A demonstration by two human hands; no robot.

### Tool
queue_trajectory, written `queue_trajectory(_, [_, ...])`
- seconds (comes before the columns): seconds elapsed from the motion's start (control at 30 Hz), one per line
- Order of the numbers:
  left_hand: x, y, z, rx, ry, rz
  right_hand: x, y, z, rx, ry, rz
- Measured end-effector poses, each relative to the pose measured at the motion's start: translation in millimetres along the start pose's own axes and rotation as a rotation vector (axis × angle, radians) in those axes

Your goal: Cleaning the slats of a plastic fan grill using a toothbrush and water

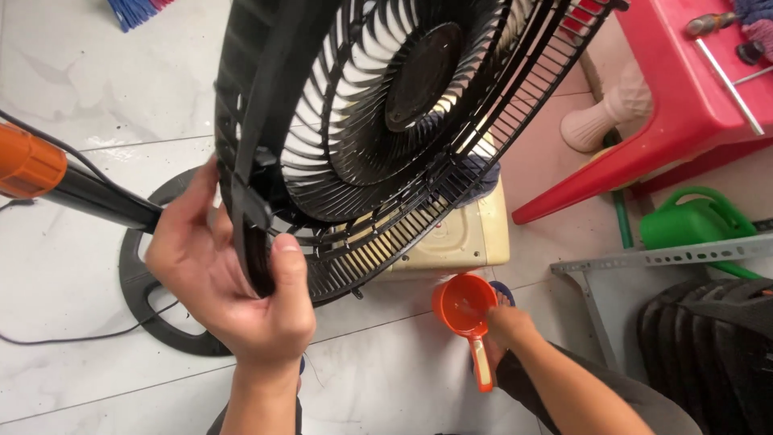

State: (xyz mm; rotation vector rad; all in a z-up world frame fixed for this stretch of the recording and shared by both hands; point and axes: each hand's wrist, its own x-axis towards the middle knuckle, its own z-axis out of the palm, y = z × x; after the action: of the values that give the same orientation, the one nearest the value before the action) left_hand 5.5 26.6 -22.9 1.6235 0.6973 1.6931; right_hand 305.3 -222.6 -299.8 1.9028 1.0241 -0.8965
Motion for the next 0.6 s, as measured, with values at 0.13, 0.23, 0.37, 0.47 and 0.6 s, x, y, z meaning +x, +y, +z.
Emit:
queue_trajectory(0.13, [21, 21, 2, 0.042, -0.101, -0.081, 11, -10, 10, 0.235, -0.036, 0.093])
queue_trajectory(0.23, [-11, -3, -7, 0.033, -0.273, 0.019, -38, -20, -37, 0.182, -0.097, 0.099])
queue_trajectory(0.37, [-19, -5, 1, 0.112, -0.396, 0.087, -105, -32, -107, 0.102, -0.179, 0.119])
queue_trajectory(0.47, [-25, -4, 4, 0.153, -0.339, -0.036, -140, -15, -119, -0.005, -0.288, 0.136])
queue_trajectory(0.6, [-9, 11, 2, 0.001, -0.146, 0.023, -164, 39, -128, 0.352, 0.206, -0.204])
